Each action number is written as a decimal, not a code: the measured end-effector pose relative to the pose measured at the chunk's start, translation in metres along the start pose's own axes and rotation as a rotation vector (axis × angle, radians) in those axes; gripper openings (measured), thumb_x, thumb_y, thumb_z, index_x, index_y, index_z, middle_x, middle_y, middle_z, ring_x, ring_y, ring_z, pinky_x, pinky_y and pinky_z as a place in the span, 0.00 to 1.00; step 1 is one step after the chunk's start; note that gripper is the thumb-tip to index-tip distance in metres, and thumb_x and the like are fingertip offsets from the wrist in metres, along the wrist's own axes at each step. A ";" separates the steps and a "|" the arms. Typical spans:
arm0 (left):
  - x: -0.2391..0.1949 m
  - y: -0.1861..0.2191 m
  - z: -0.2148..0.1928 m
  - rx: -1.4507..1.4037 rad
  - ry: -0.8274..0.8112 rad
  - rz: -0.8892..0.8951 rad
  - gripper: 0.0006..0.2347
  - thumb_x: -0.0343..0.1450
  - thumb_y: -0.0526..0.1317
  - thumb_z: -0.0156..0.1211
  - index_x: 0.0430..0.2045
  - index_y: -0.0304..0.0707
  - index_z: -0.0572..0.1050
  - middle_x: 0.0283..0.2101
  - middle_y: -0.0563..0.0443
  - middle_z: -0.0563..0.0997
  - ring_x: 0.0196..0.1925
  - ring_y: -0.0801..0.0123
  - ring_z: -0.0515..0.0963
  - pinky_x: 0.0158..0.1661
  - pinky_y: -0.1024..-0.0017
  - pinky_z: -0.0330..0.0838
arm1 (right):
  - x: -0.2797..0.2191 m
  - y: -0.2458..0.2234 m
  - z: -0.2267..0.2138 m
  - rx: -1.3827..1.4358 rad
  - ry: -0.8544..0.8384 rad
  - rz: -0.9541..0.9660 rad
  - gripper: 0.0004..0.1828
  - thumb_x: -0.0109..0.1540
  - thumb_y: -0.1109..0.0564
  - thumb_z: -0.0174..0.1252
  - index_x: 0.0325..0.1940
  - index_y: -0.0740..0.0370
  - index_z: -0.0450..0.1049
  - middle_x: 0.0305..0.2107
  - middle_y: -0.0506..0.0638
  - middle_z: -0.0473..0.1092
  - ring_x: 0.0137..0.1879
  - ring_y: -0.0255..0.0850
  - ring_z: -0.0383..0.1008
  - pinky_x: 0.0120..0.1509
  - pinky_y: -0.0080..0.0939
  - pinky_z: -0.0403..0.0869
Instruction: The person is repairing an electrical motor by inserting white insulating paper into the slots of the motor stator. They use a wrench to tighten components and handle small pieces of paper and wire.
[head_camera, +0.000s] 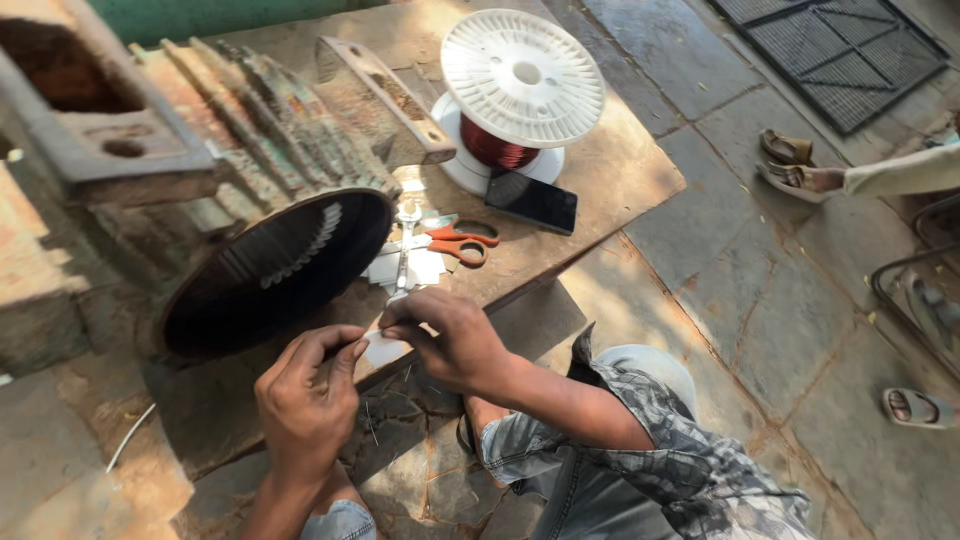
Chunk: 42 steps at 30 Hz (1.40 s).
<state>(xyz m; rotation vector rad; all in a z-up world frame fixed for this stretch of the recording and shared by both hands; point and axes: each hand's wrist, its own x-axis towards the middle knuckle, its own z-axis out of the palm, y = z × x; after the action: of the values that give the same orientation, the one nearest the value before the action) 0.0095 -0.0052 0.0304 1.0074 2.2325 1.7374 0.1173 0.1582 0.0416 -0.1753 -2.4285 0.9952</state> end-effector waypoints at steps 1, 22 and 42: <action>0.001 0.000 0.001 0.020 -0.001 0.007 0.04 0.70 0.33 0.65 0.35 0.33 0.81 0.36 0.47 0.85 0.36 0.60 0.87 0.37 0.65 0.79 | 0.001 -0.001 0.000 -0.014 -0.002 0.015 0.08 0.62 0.61 0.67 0.44 0.62 0.76 0.35 0.53 0.76 0.43 0.48 0.80 0.48 0.46 0.76; 0.018 -0.065 0.002 0.282 -0.394 -0.576 0.19 0.73 0.51 0.57 0.51 0.38 0.77 0.45 0.37 0.85 0.48 0.52 0.85 0.50 0.58 0.76 | 0.034 0.083 -0.012 -0.160 -0.171 0.241 0.18 0.56 0.68 0.58 0.48 0.60 0.82 0.45 0.51 0.78 0.45 0.38 0.82 0.52 0.38 0.80; 0.049 -0.124 0.031 0.553 -0.630 -0.731 0.36 0.69 0.61 0.61 0.63 0.31 0.66 0.67 0.33 0.67 0.69 0.47 0.67 0.64 0.58 0.64 | 0.074 0.139 -0.017 -0.780 -0.605 -0.434 0.17 0.55 0.62 0.62 0.47 0.48 0.81 0.56 0.48 0.73 0.63 0.49 0.72 0.70 0.54 0.67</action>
<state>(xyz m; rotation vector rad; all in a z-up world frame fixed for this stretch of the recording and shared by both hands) -0.0645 0.0341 -0.0777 0.5528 2.2254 0.4356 0.0518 0.2920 -0.0137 0.4395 -3.0835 -0.1603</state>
